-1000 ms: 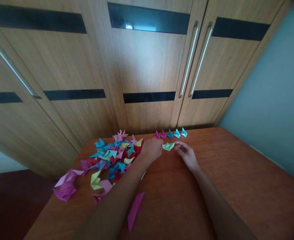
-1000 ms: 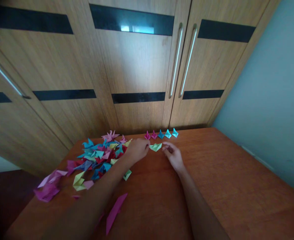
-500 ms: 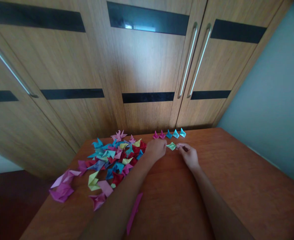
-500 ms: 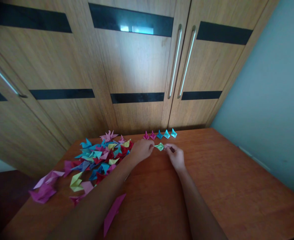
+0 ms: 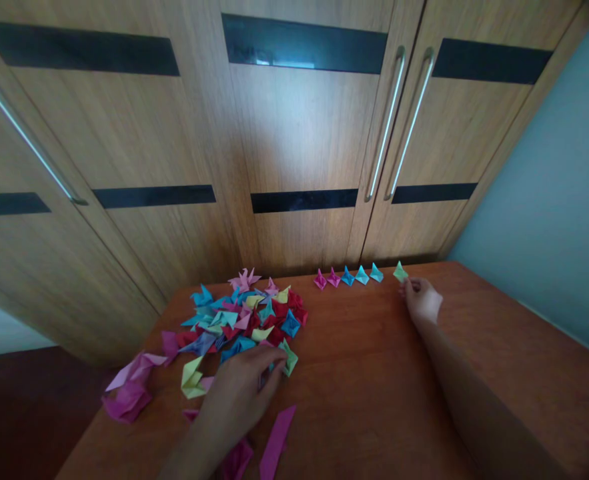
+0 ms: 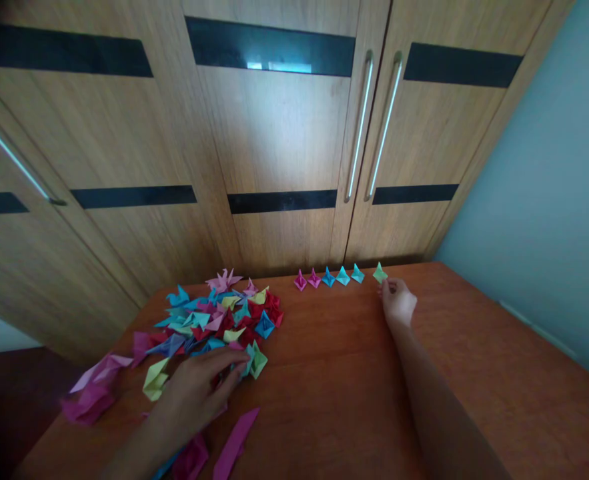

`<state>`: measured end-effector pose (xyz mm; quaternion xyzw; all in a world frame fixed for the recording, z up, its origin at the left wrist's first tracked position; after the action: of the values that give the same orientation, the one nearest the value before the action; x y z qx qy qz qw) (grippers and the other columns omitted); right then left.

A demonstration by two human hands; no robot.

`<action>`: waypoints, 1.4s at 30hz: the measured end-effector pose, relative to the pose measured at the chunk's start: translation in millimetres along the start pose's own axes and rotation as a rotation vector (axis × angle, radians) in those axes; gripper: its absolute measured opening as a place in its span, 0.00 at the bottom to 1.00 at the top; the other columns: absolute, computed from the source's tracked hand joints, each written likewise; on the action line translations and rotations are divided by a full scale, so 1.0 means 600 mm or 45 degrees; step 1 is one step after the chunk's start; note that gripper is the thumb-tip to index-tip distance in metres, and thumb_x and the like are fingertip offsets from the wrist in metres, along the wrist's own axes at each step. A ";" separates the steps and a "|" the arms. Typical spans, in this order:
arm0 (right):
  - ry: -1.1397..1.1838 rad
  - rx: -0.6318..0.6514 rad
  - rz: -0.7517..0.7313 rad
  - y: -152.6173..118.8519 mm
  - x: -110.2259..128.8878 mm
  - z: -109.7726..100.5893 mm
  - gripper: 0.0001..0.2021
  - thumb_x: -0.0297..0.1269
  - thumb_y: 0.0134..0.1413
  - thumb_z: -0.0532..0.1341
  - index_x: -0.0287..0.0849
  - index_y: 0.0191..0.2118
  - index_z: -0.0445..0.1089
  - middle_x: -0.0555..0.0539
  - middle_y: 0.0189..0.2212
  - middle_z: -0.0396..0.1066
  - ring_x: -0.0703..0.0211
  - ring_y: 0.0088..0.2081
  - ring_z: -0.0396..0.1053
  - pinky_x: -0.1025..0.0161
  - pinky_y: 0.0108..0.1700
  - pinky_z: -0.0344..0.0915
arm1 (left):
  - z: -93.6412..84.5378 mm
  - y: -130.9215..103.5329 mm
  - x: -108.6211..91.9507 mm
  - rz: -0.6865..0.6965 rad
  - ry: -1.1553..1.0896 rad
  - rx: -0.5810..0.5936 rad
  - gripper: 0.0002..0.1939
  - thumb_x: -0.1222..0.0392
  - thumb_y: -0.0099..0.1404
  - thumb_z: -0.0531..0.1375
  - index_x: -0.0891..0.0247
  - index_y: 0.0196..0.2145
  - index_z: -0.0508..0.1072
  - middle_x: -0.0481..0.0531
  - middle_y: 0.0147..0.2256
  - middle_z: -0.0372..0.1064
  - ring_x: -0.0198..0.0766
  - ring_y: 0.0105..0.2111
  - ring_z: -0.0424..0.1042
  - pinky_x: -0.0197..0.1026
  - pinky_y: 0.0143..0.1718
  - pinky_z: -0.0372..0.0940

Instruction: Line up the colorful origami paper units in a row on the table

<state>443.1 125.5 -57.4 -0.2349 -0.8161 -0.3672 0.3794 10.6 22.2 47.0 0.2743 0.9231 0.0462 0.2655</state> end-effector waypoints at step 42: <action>-0.523 0.137 -0.118 0.054 -0.024 0.049 0.13 0.43 0.50 0.56 0.41 0.35 0.72 0.43 0.28 0.75 0.50 0.32 0.71 0.60 0.34 0.62 | -0.012 -0.030 0.041 -0.112 -0.069 -0.162 0.10 0.60 0.65 0.53 0.56 0.39 0.74 0.49 0.37 0.77 0.39 0.37 0.75 0.37 0.38 0.68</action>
<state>460.4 167.0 -68.2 -0.2467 -0.9045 -0.2846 0.1999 -18.8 20.6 37.5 0.2173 0.9219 0.0856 0.3089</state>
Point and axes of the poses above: each hand's wrist, its own y-axis towards the middle knuckle, its own z-axis out of the palm, x = y × z, the point moved 6 cm from there along y, towards the middle knuckle
